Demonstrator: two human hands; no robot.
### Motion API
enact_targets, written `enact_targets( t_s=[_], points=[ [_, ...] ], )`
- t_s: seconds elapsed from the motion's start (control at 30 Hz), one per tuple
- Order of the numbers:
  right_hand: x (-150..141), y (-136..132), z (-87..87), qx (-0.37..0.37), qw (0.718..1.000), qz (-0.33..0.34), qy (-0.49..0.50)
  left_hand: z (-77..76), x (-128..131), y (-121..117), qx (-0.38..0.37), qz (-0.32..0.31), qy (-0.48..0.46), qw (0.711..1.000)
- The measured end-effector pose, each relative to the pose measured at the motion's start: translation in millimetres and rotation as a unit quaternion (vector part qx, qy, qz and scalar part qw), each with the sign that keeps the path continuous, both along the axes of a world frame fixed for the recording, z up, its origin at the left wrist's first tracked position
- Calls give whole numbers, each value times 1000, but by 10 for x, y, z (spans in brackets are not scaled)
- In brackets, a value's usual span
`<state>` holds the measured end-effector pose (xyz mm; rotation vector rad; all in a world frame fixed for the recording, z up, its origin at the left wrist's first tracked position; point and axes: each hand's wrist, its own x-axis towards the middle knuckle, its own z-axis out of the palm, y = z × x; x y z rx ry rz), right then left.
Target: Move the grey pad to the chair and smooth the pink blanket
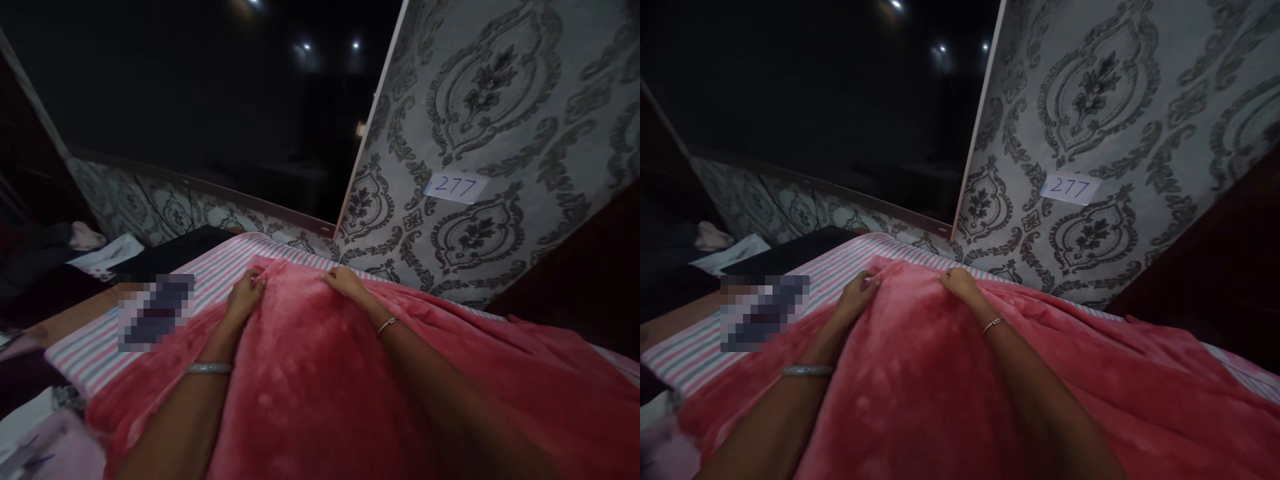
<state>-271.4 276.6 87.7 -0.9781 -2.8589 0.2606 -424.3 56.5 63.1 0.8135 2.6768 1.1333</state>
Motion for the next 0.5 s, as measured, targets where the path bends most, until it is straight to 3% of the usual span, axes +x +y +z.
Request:
enact_targets(
  t_s=[0.17,0.37,0.5],
  points=[
    [-186,-21,-90,27,1000,1,14,-31,36,-8,43,-3,41,998],
    [-298,6,-231,17,1000,6,-6,-49,31,33,-72,-5,18,997],
    [-625,-88,-163,-1,999,46,-2,-29,57,37,-74,-9,22,997]
  ],
)
